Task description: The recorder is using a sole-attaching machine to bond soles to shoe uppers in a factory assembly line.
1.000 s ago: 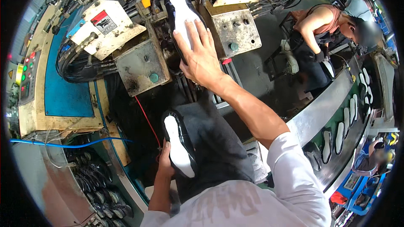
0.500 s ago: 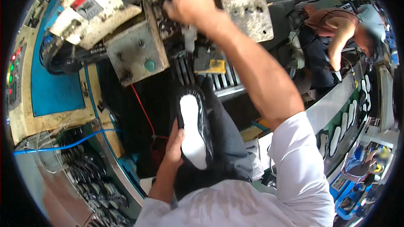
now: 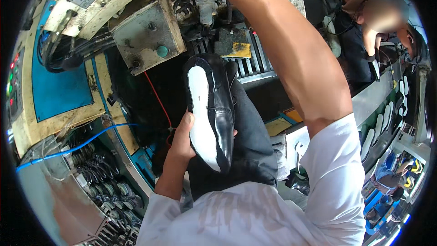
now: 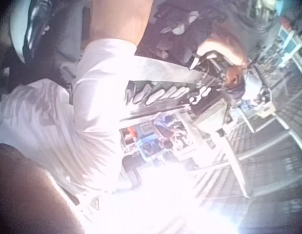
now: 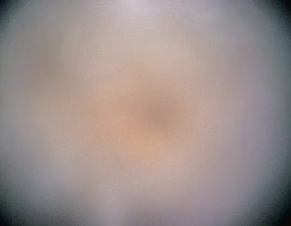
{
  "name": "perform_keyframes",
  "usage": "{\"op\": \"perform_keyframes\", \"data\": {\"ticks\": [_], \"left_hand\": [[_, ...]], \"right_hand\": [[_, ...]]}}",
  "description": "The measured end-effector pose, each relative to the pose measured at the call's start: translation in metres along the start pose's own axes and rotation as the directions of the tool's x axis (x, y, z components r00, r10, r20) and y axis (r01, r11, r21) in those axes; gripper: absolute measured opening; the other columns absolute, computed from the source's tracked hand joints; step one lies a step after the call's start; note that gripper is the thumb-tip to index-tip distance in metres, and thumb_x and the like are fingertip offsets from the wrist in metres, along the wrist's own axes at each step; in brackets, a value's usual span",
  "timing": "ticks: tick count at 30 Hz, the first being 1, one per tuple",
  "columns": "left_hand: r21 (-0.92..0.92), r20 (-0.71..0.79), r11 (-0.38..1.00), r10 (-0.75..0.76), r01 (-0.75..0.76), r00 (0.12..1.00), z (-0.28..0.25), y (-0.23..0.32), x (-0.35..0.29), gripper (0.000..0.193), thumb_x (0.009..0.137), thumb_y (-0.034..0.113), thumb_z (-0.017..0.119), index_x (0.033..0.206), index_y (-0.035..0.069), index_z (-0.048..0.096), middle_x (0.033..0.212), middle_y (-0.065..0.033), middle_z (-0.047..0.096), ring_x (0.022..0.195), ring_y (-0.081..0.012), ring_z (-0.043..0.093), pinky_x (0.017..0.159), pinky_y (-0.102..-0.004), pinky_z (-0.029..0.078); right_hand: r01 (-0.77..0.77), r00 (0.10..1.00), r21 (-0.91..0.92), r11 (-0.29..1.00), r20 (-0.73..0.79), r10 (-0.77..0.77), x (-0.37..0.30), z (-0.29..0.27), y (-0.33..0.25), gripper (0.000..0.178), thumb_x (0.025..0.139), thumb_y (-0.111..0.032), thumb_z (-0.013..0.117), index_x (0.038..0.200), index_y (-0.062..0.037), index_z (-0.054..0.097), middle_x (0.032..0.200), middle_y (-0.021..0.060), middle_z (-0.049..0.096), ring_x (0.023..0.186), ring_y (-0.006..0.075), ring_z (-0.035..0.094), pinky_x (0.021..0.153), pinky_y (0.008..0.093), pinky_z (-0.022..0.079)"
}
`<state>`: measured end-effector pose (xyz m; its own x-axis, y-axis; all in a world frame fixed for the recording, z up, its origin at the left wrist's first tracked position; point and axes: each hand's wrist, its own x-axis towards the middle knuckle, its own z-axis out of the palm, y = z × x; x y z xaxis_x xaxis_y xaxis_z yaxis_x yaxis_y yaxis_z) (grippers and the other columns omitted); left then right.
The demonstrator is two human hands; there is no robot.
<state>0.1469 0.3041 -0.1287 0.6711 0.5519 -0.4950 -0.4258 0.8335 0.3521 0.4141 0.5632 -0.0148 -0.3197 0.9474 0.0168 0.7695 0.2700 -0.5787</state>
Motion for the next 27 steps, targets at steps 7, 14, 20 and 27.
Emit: {"op": "perform_keyframes", "data": {"ticks": [7, 14, 20, 27], "left_hand": [[0.093, -0.031, 0.986, 0.138, -0.135, 0.99, 0.007, -0.006, -0.027, 0.083, 0.109, 0.058, 0.056, 0.165, 0.0, 0.037, 0.147, -0.0262, 0.062, 0.129, -0.0445, 0.068, 0.109, -0.058, 0.056], [0.685, -0.023, 0.691, 0.336, -0.23, 0.942, 0.061, -0.035, -0.042, 0.082, 0.109, 0.023, 0.063, 0.175, 0.005, 0.019, 0.172, -0.0157, 0.037, 0.156, -0.0247, 0.04, 0.127, -0.038, 0.033], [0.635, 0.062, 0.702, 0.371, -0.323, 0.927, 0.063, -0.074, -0.103, 0.102, 0.096, 0.011, 0.072, 0.177, 0.006, 0.01, 0.174, -0.0168, 0.033, 0.158, -0.028, 0.037, 0.129, -0.0392, 0.03], [0.929, 0.055, 0.266, 0.586, -0.256, 0.808, 0.031, -0.087, -0.159, 0.111, 0.088, 0.002, 0.077, 0.177, 0.006, 0.012, 0.172, -0.0264, 0.038, 0.155, -0.0349, 0.045, 0.126, -0.0434, 0.037]], "right_hand": [[-0.052, 0.988, 0.813, 0.579, -0.044, 0.151, -0.156, 0.111, -0.036, 0.101, 0.1, -0.071, 0.065, 0.173, -0.0102, 0.031, 0.176, 0.0277, 0.029, 0.167, 0.0391, 0.022, 0.133, 0.0495, 0.029], [0.141, 0.877, 0.989, -0.05, -0.101, 0.469, -0.262, 0.176, -0.065, 0.062, 0.113, -0.035, 0.062, 0.166, -0.014, 0.04, 0.123, 0.0079, 0.07, 0.109, 0.0173, 0.068, 0.098, 0.0336, 0.058], [0.201, 0.941, 0.918, -0.341, -0.085, 0.327, -0.284, 0.167, -0.083, 0.093, 0.101, -0.054, 0.075, 0.17, -0.0127, 0.029, 0.137, 0.0189, 0.068, 0.123, 0.0344, 0.071, 0.106, 0.0488, 0.06], [0.057, 0.982, 0.995, -0.076, -0.042, 0.182, -0.279, 0.19, -0.12, 0.093, 0.093, -0.045, 0.089, 0.166, -0.0127, 0.04, 0.149, 0.006, 0.06, 0.134, 0.0198, 0.059, 0.116, 0.0391, 0.048]]}}
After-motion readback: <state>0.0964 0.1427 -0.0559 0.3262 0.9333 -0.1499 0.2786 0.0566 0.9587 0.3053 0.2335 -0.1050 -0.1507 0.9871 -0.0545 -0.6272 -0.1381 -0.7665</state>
